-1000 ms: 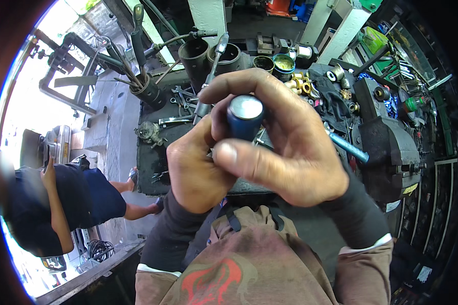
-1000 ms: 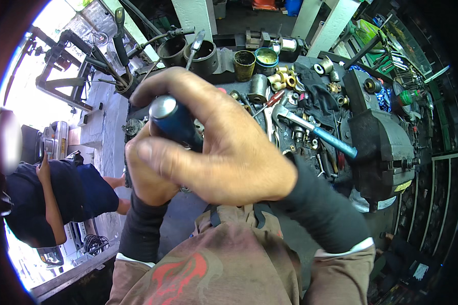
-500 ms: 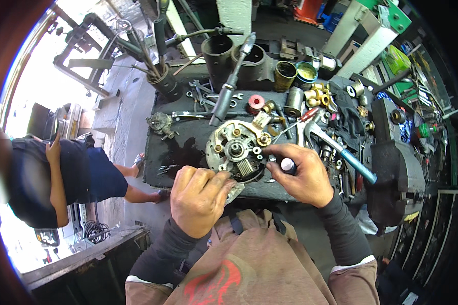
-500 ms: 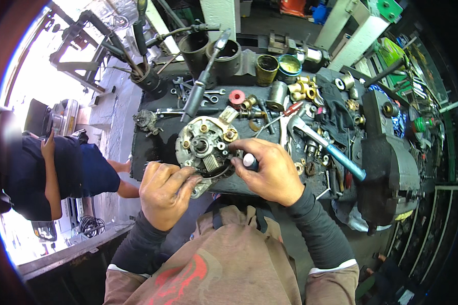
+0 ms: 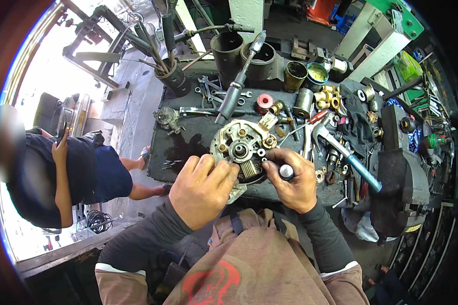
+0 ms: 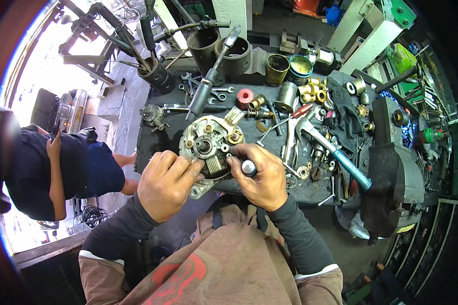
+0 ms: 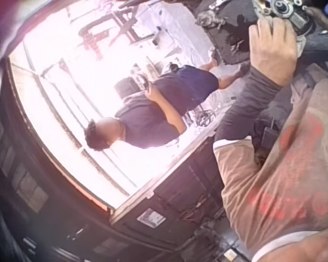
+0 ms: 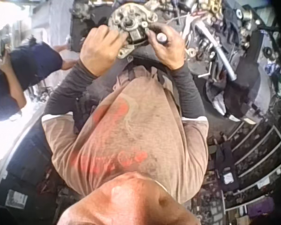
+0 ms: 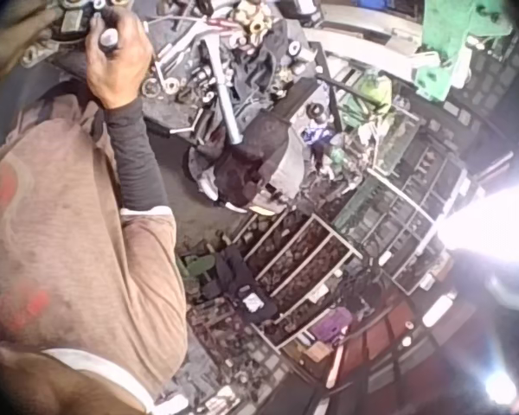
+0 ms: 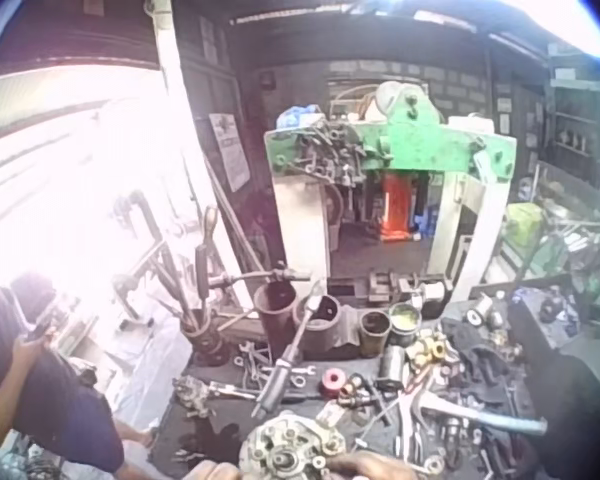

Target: The person uses a T-handle wrench to loosen and remove a bolt from a mechanical housing. They then use a screwdriver to pry out a small internal component and place it on the workbench.

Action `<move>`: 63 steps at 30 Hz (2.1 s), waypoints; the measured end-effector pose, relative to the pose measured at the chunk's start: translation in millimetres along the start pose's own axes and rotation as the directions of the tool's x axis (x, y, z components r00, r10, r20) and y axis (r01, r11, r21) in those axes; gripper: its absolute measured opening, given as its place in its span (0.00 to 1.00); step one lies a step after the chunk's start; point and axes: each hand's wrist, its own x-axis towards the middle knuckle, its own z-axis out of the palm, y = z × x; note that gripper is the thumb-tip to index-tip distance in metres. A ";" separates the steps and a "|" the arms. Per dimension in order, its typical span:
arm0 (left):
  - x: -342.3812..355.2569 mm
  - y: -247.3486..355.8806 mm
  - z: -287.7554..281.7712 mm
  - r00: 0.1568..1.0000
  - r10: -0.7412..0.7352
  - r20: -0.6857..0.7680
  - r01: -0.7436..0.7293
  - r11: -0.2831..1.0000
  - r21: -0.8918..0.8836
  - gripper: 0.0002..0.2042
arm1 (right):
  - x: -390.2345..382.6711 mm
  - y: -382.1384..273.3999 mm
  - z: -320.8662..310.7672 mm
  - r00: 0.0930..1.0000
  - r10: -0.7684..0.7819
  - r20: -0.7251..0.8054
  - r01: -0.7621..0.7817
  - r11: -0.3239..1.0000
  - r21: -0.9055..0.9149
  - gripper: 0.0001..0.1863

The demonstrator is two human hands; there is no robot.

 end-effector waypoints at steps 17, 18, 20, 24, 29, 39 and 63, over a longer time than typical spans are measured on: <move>-11.2 7.8 18.3 0.991 -0.096 -0.096 0.085 0.990 -0.112 0.19 | -1.5 -11.2 6.3 0.994 -0.074 -0.085 0.070 0.996 -0.049 0.08; -12.8 8.3 19.6 0.986 -0.111 -0.121 0.093 0.985 -0.142 0.20 | -2.6 -11.3 7.3 0.993 -0.076 -0.090 0.070 0.996 -0.059 0.08; -10.2 4.7 17.1 0.989 -0.082 -0.119 0.062 0.985 -0.160 0.19 | -4.3 -11.2 10.2 0.992 -0.080 -0.100 0.073 0.995 -0.074 0.09; -9.1 1.4 19.5 0.993 -0.044 -0.113 0.032 0.994 -0.104 0.18 | -4.7 -13.4 8.0 0.994 -0.038 -0.103 0.030 0.996 -0.079 0.08; -15.4 8.5 28.3 0.982 -0.116 -0.151 0.099 0.989 -0.111 0.17 | -8.5 -11.8 9.0 0.991 -0.086 -0.106 0.075 0.992 -0.102 0.08; -5.2 5.3 11.7 0.975 -0.223 0.009 0.211 0.906 -0.368 0.15 | -7.0 -10.9 5.5 0.998 -0.029 -0.049 0.028 0.999 -0.020 0.06; -8.3 1.8 20.3 0.987 -0.112 -0.119 0.086 0.975 -0.206 0.15 | -6.0 -13.8 8.7 0.993 -0.033 -0.115 0.029 0.999 -0.038 0.06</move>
